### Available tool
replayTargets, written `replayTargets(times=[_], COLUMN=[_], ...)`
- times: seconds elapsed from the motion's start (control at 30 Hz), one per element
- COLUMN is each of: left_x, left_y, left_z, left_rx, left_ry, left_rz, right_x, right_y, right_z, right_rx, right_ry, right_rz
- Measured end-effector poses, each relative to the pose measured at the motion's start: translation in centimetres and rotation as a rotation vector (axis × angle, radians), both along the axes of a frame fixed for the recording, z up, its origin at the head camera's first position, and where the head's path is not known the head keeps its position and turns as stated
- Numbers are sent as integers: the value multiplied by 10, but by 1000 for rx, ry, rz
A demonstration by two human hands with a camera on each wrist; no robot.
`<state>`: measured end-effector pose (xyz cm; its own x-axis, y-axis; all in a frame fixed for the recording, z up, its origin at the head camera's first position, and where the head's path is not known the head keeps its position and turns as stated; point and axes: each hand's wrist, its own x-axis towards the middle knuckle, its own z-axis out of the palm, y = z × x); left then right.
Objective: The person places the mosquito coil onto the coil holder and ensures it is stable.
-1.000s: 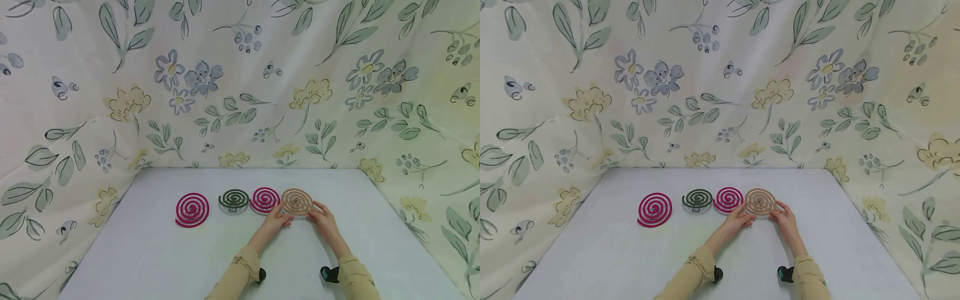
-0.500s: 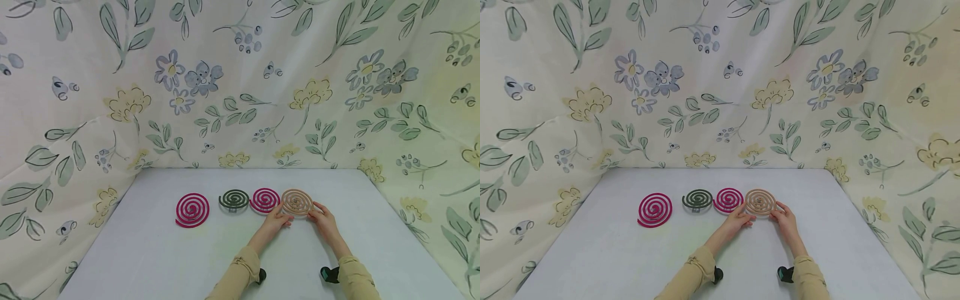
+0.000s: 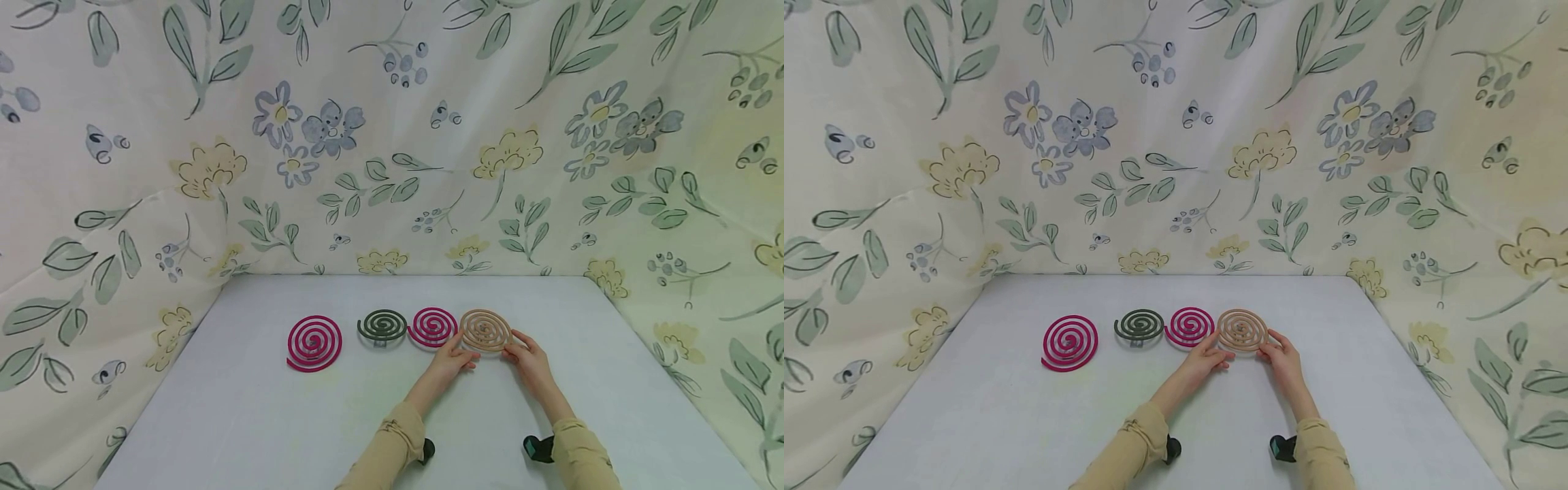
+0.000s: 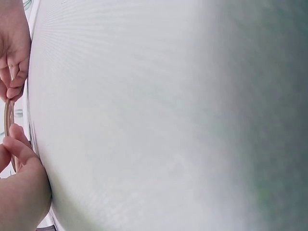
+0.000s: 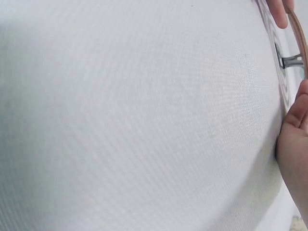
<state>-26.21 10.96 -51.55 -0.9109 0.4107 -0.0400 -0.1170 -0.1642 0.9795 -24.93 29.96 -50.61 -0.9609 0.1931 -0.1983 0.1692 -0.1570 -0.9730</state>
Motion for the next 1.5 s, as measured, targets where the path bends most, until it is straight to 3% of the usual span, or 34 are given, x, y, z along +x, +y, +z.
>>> replayTargets(times=[1.5], left_x=[1], left_y=[0], left_z=[1], left_rx=[6], left_ry=[-33], left_rz=[19], right_x=[-1], right_y=[-2], right_z=[0], right_rx=[7], right_ry=[11], right_rz=[-22])
